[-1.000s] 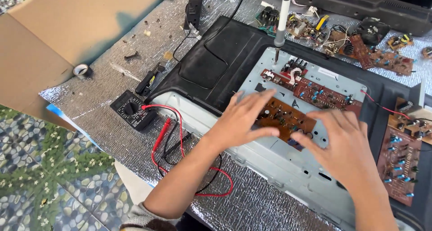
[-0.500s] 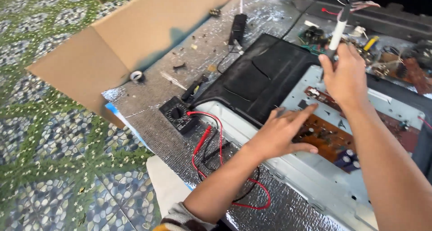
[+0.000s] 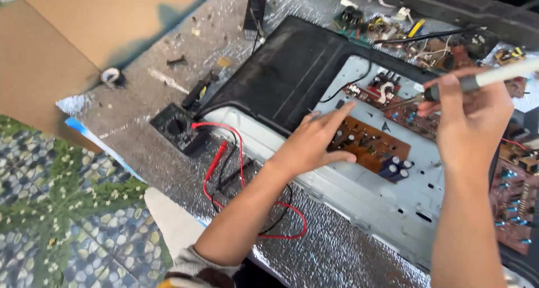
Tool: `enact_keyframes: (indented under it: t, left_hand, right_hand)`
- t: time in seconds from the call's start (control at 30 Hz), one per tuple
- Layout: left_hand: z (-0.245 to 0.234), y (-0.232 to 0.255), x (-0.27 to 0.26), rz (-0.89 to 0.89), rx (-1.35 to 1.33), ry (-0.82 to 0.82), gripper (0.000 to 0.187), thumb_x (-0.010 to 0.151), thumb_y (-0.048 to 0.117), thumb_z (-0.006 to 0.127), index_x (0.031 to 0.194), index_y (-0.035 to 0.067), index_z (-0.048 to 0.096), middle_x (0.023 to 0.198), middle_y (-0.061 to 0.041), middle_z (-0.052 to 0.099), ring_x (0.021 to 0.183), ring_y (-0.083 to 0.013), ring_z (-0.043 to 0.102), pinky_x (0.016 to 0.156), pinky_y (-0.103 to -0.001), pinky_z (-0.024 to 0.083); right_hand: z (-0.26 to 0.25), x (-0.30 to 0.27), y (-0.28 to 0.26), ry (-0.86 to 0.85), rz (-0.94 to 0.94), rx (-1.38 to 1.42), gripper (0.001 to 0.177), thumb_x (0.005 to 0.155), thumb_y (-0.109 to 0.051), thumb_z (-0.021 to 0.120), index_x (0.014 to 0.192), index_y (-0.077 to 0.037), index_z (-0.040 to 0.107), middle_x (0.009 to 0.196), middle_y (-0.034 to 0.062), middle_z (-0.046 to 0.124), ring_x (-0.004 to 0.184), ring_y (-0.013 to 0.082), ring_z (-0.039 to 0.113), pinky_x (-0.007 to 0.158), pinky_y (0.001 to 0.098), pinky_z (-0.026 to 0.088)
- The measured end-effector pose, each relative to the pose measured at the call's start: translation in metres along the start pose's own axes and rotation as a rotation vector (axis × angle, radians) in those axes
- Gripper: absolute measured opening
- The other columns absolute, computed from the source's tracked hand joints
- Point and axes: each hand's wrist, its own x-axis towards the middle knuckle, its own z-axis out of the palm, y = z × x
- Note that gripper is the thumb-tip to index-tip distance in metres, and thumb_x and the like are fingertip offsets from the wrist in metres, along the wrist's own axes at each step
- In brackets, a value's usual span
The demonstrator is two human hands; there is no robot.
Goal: Soldering electronic components onto a television circuit board and performing diagnostic tests with a multimeter.
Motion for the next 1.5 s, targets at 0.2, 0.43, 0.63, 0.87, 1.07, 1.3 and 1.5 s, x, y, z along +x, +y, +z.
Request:
enact_keyframes:
  t: [0.2, 0.43, 0.63, 0.87, 1.07, 1.3, 1.5]
  left_hand:
    - [-0.005, 0.003, -0.001, -0.011, -0.007, 0.029, 0.102, 0.087, 0.045, 0.082, 0.162, 0.012, 0.020, 0.134, -0.017, 0.063, 0.129, -0.0388, 0.057, 0.112, -0.053, 0.041]
    - [-0.003, 0.004, -0.002, -0.042, 0.021, 0.008, 0.094, 0.086, 0.050, 0.077, 0.156, 0.007, 0.032, 0.150, -0.020, 0.054, 0.136, -0.0366, 0.053, 0.112, -0.051, 0.038]
    - [-0.005, 0.008, 0.000, -0.059, 0.022, -0.008, 0.090, 0.090, 0.049, 0.073, 0.157, 0.008, 0.031, 0.142, -0.018, 0.059, 0.127, -0.0341, 0.056, 0.112, -0.049, 0.038]
    - [-0.004, 0.010, -0.001, -0.069, 0.013, -0.011, 0.080, 0.090, 0.053, 0.067, 0.151, 0.008, 0.041, 0.142, -0.016, 0.060, 0.131, -0.0338, 0.053, 0.112, -0.049, 0.038]
    - [-0.004, 0.010, -0.001, -0.068, 0.010, -0.013, 0.077, 0.091, 0.052, 0.067, 0.150, 0.009, 0.043, 0.143, -0.014, 0.059, 0.131, -0.0328, 0.053, 0.113, -0.049, 0.038]
    - [-0.007, 0.012, -0.001, -0.038, 0.022, -0.028, 0.071, 0.094, 0.047, 0.069, 0.152, 0.015, 0.043, 0.147, -0.008, 0.056, 0.135, -0.0309, 0.050, 0.113, -0.049, 0.039]
    - [-0.001, 0.008, -0.005, 0.035, 0.189, -0.038, 0.060, 0.102, 0.046, 0.060, 0.152, 0.016, 0.045, 0.145, -0.014, 0.048, 0.131, -0.0356, 0.047, 0.107, -0.051, 0.041]
  right_hand:
    - [0.008, -0.024, 0.055, 0.047, 0.014, 0.073, 0.024, 0.125, -0.018, 0.060, 0.119, 0.004, 0.053, 0.099, 0.0196, 0.064, 0.071, 0.0273, 0.069, 0.067, 0.0336, 0.061]
    - [0.020, -0.025, 0.056, 0.078, 0.046, 0.088, 0.015, 0.121, -0.013, 0.059, 0.119, 0.001, 0.053, 0.100, 0.0180, 0.069, 0.070, 0.0231, 0.070, 0.066, 0.0300, 0.059]
    - [0.025, -0.031, 0.058, 0.044, -0.089, 0.069, 0.015, 0.118, -0.003, 0.064, 0.114, 0.010, 0.056, 0.093, 0.0225, 0.066, 0.076, 0.0258, 0.069, 0.070, 0.0330, 0.062]
    - [0.025, -0.035, 0.057, 0.013, -0.183, -0.065, 0.012, 0.113, 0.002, 0.072, 0.107, 0.010, 0.065, 0.085, 0.0165, 0.067, 0.073, 0.0205, 0.066, 0.064, 0.0274, 0.052]
    - [0.025, -0.033, 0.050, -0.049, -0.159, -0.086, 0.013, 0.113, -0.002, 0.071, 0.109, 0.010, 0.067, 0.085, 0.0159, 0.067, 0.070, 0.0206, 0.067, 0.058, 0.0258, 0.048]
    - [0.026, -0.033, 0.052, -0.055, -0.213, -0.094, 0.011, 0.112, 0.002, 0.070, 0.107, 0.011, 0.066, 0.084, 0.0166, 0.065, 0.067, 0.0189, 0.061, 0.059, 0.0269, 0.044]
    - [0.025, -0.034, 0.053, -0.042, -0.201, -0.114, 0.012, 0.113, 0.000, 0.071, 0.109, 0.010, 0.067, 0.085, 0.0164, 0.067, 0.068, 0.0191, 0.063, 0.059, 0.0266, 0.046]
